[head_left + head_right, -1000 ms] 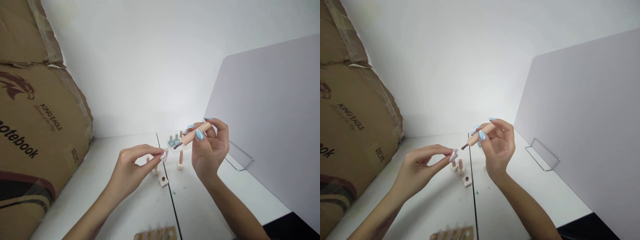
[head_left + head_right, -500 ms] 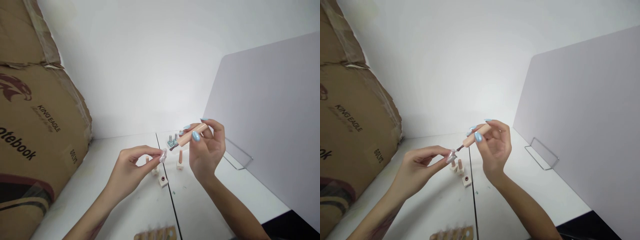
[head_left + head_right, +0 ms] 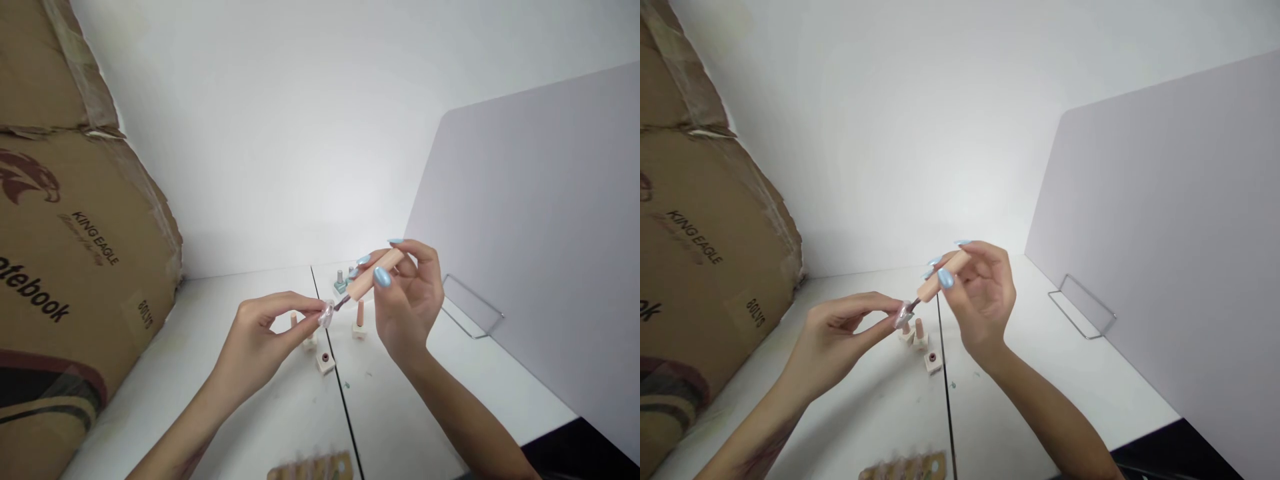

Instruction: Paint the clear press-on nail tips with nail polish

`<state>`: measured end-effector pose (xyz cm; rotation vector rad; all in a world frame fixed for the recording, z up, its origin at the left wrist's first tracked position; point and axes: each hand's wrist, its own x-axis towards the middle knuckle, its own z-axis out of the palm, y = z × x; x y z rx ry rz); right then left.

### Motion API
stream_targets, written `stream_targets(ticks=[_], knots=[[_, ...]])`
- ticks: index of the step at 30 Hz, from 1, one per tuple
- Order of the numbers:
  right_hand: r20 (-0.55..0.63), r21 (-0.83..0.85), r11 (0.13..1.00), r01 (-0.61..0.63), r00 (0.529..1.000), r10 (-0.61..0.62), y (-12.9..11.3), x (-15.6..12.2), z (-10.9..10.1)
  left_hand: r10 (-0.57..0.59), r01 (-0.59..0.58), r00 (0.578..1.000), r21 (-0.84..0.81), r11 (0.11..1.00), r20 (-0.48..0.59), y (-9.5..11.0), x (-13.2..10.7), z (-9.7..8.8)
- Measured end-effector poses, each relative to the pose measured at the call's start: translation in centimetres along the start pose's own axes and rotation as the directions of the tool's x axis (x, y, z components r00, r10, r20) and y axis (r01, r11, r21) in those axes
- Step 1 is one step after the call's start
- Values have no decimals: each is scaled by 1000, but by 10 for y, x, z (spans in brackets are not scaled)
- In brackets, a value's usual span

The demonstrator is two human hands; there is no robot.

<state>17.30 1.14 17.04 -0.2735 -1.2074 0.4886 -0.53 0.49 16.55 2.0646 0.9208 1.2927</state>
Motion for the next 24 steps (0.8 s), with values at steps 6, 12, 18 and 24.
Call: stream_targets(ticks=[6, 12, 18, 24], knots=[[59, -32, 999, 4, 998, -2, 2, 0, 0, 1, -1, 1000, -3, 1000, 2, 1, 0, 1], [-95, -79, 996, -31, 995, 23, 5, 3, -4, 9, -9, 1000, 7, 1000, 1, 0, 0, 1], [168, -51, 989, 137, 978, -127, -1, -1, 3, 22, -22, 1000, -4, 1000, 10, 2, 1, 1], [-54, -139, 990, 34, 998, -41, 3, 4, 1, 25, -25, 1000, 11, 1000, -3, 0, 0, 1]])
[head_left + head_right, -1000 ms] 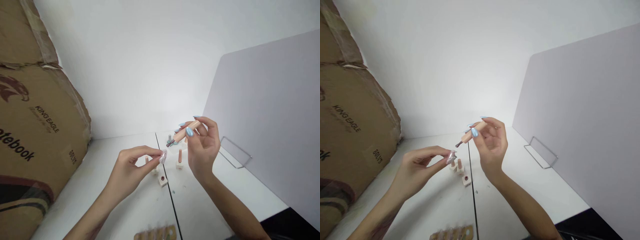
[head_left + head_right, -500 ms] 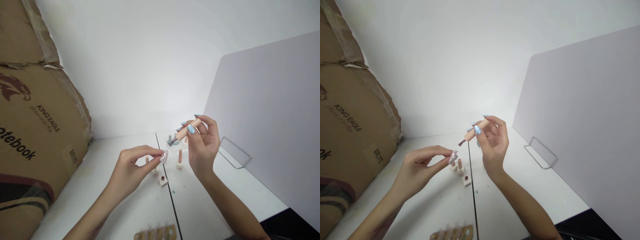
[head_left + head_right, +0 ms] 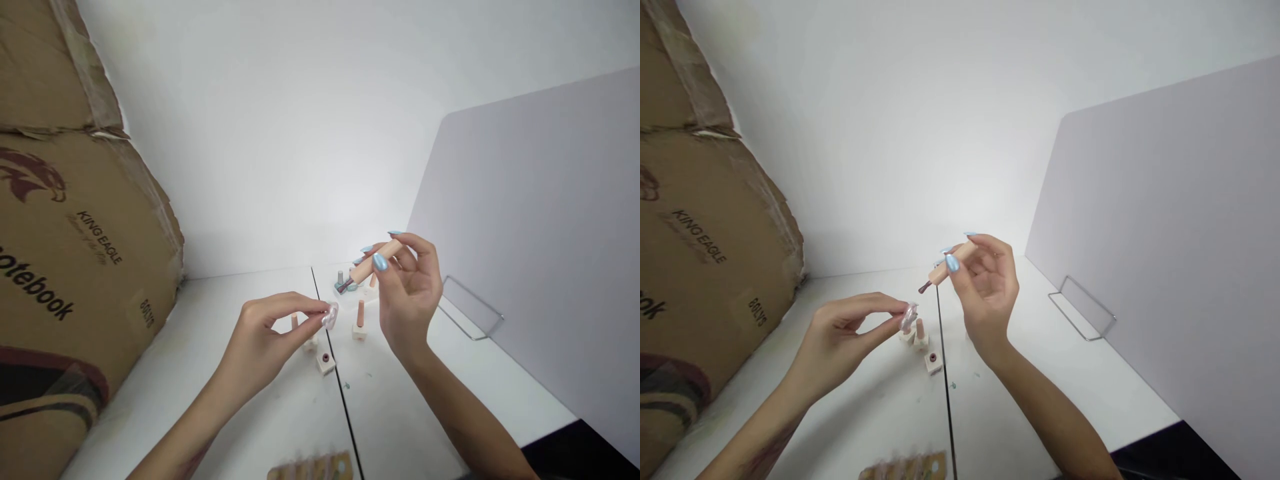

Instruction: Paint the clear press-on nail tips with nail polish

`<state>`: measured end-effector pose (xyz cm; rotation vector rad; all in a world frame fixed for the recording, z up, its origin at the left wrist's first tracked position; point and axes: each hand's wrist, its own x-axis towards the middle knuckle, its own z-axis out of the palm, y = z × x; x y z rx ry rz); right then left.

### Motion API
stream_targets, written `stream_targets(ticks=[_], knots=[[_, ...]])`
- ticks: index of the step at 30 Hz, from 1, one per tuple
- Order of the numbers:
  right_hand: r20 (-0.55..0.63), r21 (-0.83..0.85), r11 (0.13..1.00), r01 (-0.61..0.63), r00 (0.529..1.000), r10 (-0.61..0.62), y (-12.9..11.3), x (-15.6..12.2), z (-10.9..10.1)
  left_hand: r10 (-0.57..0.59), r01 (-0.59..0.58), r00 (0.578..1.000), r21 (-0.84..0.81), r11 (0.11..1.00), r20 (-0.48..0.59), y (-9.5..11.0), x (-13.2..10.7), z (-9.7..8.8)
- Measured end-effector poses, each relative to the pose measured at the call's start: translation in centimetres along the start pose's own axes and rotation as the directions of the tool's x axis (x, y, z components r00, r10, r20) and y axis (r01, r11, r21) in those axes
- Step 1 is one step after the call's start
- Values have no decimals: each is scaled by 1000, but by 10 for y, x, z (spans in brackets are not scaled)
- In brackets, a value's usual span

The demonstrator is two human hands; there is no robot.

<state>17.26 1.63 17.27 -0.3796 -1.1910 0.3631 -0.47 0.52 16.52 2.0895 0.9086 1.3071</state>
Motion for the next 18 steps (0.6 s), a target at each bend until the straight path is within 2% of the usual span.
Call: stream_targets(ticks=[3, 8, 10, 13, 15, 18], knots=[[-20, 43, 999, 11, 1000, -10, -1, -1, -1, -14, 14, 1000, -11, 1000, 6, 0, 0, -1], [188, 124, 980, 154, 966, -176, -5, -8, 4, -61, 62, 998, -31, 998, 31, 0, -1, -3], [145, 92, 982, 165, 973, -178, -4, -8, 5, -66, 66, 998, -21, 998, 24, 0, -1, -3], [-4, -5, 995, 96, 995, -96, -1, -6, 5, -73, 73, 997, -10, 997, 15, 0, -1, -3], [-59, -31, 998, 53, 997, -55, 0, -5, 4, -78, 79, 997, -10, 997, 18, 0, 0, -3], [-20, 65, 996, 60, 998, -59, -2, -6, 3, -91, 91, 996, -19, 996, 24, 1, 1, -3]])
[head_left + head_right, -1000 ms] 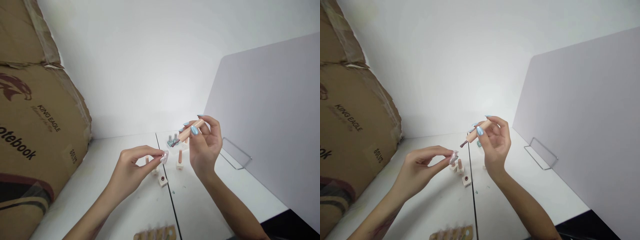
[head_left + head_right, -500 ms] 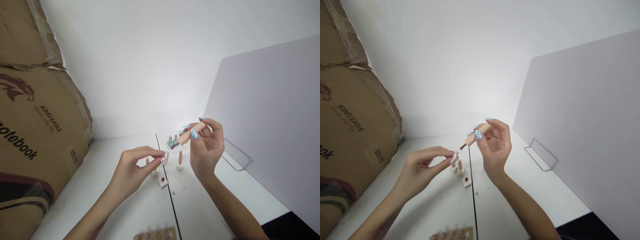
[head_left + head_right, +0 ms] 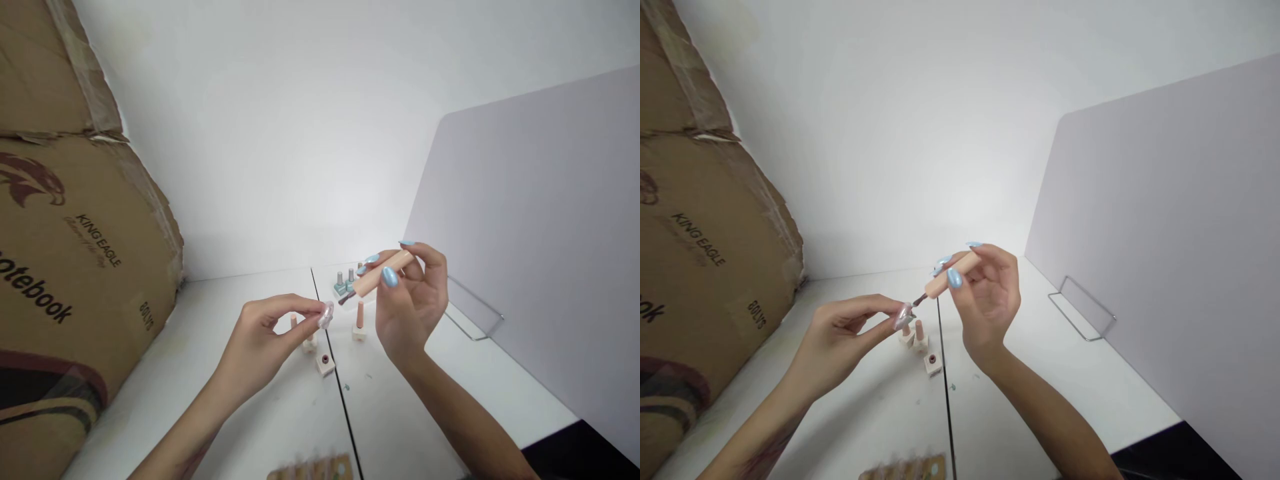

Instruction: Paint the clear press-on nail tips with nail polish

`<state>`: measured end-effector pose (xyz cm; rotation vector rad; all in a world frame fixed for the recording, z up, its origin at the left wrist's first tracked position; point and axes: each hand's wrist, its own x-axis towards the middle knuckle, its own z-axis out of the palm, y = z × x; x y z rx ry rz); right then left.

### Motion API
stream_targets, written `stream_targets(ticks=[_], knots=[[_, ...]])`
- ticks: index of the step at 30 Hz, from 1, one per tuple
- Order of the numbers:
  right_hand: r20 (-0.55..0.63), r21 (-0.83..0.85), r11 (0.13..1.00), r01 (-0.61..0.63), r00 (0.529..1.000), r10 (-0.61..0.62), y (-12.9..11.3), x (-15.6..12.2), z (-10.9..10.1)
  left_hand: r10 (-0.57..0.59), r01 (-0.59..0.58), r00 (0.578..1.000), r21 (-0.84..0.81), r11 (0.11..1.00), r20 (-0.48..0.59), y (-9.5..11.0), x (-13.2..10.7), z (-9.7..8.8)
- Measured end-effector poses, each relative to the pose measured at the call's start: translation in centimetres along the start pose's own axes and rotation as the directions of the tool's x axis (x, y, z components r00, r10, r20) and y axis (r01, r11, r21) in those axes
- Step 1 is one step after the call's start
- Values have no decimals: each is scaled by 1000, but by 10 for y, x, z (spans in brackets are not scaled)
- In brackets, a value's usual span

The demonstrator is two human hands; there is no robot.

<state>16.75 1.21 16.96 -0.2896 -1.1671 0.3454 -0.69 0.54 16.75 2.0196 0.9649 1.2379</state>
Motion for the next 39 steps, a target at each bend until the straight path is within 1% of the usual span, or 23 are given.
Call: stream_targets(ticks=[3, 4, 5, 6, 8, 10, 12, 13, 17, 18, 20, 22, 24, 26, 28, 30, 32, 33, 34, 35, 37, 39], knots=[[129, 72, 996, 53, 990, -62, -2, -2, 2, -2, 2, 1000, -8, 1000, 9, 1, 0, 0], [150, 64, 996, 69, 986, -78, -2, -3, 2, -1, 1, 1000, -10, 1000, 11, 2, 0, 1], [143, 44, 996, 78, 986, -83, -1, -3, 3, -2, 2, 1000, -13, 1000, 12, 2, 0, 1], [110, 14, 997, 73, 991, -74, 0, -3, 3, -4, 5, 1000, -16, 1000, 10, 2, 0, 1], [3, -37, 999, 19, 1000, -19, 2, -2, 3, -13, 13, 1000, -24, 1000, 5, 1, -1, 1], [-84, -43, 998, -42, 996, 38, 3, -1, 2, -21, 21, 1000, -30, 999, -2, 0, -1, 0], [-100, -18, 999, -50, 994, 48, 3, -2, 2, -27, 27, 1000, -41, 999, 4, 0, -1, -1], [-81, -7, 999, -33, 996, 32, 2, -2, 2, -27, 27, 1000, -47, 999, 9, 0, 0, -1], [71, -6, 996, 84, 994, -84, 0, -4, 4, -17, 18, 1000, -56, 998, 19, 2, 1, -1], [81, -15, 996, 90, 993, -89, 0, -4, 5, -17, 18, 1000, -53, 998, 18, 3, 1, -1], [31, -48, 997, 54, 998, -53, 2, -4, 5, -21, 21, 1000, -47, 999, 10, 3, 0, -1], [-63, -69, 997, -18, 998, 14, 4, -3, 5, -25, 25, 1000, -49, 998, 1, 2, -1, -2], [-132, -51, 996, -76, 989, 69, 5, -2, 4, -29, 29, 1000, -53, 998, -3, 1, -1, -3], [-156, -12, 997, -80, 985, 77, 4, -2, 3, -33, 33, 999, -61, 998, 0, 1, 0, -3], [-119, 15, 999, -42, 992, 43, 2, -3, 3, -36, 36, 999, -71, 997, 6, 1, 1, -3], [-19, 34, 999, 18, 1000, -17, -1, -4, 4, -34, 35, 999, -76, 996, 11, 3, 2, -3], [87, 61, 995, 77, 993, -82, -3, -5, 6, -28, 29, 1000, -72, 997, 13, 5, 2, -3], [112, 71, 993, 93, 989, -101, -3, -5, 6, -23, 24, 1000, -68, 997, 12, 6, 2, -2], [108, 72, 993, 98, 989, -105, -2, -5, 6, -20, 21, 1000, -63, 998, 12, 6, 1, -2], [81, 61, 995, 84, 993, -89, -1, -4, 5, -17, 17, 1000, -59, 998, 11, 5, 1, -2], [-14, 28, 1000, 14, 1000, -13, 2, -3, 4, -13, 14, 1000, -50, 999, 7, 4, -1, -3], [-90, 11, 999, -48, 995, 49, 4, -2, 2, -12, 12, 1000, -34, 999, -1, 2, -1, -3]])
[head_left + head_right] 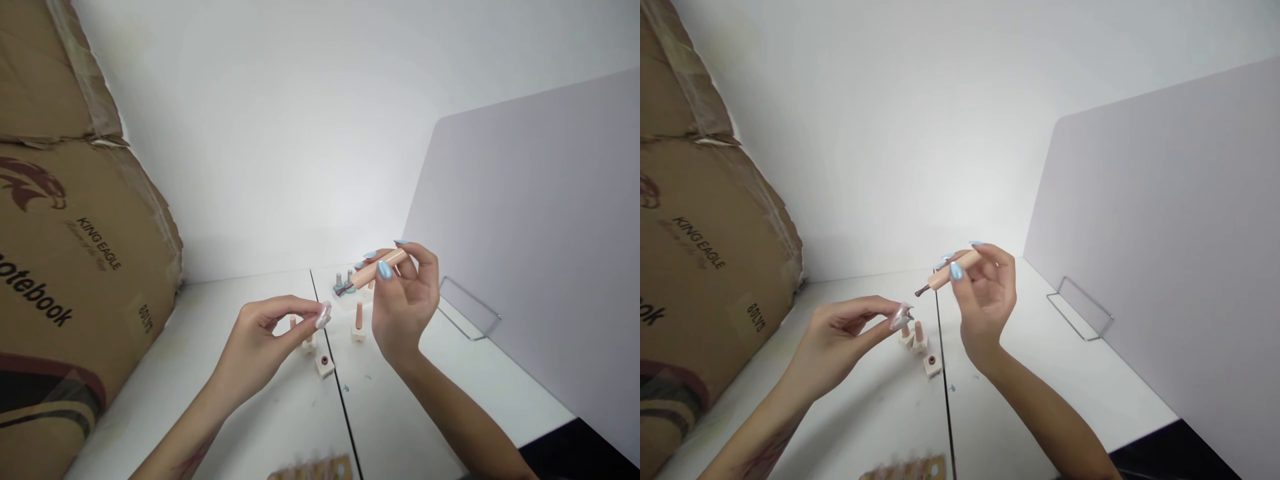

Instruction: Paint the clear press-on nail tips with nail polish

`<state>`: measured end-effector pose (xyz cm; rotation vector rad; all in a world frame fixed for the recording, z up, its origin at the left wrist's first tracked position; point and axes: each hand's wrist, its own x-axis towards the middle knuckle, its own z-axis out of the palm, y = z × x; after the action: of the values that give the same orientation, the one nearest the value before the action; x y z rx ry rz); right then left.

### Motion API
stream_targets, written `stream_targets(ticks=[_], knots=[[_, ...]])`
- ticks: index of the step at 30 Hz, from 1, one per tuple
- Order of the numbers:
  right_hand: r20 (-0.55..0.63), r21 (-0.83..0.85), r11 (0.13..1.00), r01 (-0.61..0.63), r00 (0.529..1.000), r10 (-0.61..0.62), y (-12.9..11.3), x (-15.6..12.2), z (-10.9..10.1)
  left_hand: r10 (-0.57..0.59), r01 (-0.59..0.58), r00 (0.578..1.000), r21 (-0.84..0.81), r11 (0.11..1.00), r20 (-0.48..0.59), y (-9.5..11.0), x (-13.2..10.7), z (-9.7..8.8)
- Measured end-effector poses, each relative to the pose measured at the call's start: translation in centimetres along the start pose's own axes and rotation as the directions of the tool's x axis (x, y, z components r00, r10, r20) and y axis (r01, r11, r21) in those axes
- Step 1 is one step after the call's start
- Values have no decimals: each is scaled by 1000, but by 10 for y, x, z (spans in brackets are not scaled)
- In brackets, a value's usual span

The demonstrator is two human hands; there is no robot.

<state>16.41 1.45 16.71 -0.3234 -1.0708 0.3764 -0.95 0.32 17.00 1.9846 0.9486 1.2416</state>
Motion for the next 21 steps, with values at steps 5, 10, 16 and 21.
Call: stream_targets(ticks=[5, 10, 16, 21], knots=[[122, -10, 994, 106, 987, -104, -5, 1, 1, 26, -26, 1000, 22, 999, -3, 2, 2, 0], [219, -37, 982, 186, 960, -174, -6, 1, 3, 33, -33, 999, 25, 999, 6, 4, 2, 2], [-18, -68, 998, 9, 1000, -10, -2, 1, -1, 26, -27, 1000, 25, 999, 3, 0, -2, 0], [225, 41, 986, 162, 960, -167, -6, 2, 1, 56, -57, 998, 26, 998, 7, 1, 2, 2]])
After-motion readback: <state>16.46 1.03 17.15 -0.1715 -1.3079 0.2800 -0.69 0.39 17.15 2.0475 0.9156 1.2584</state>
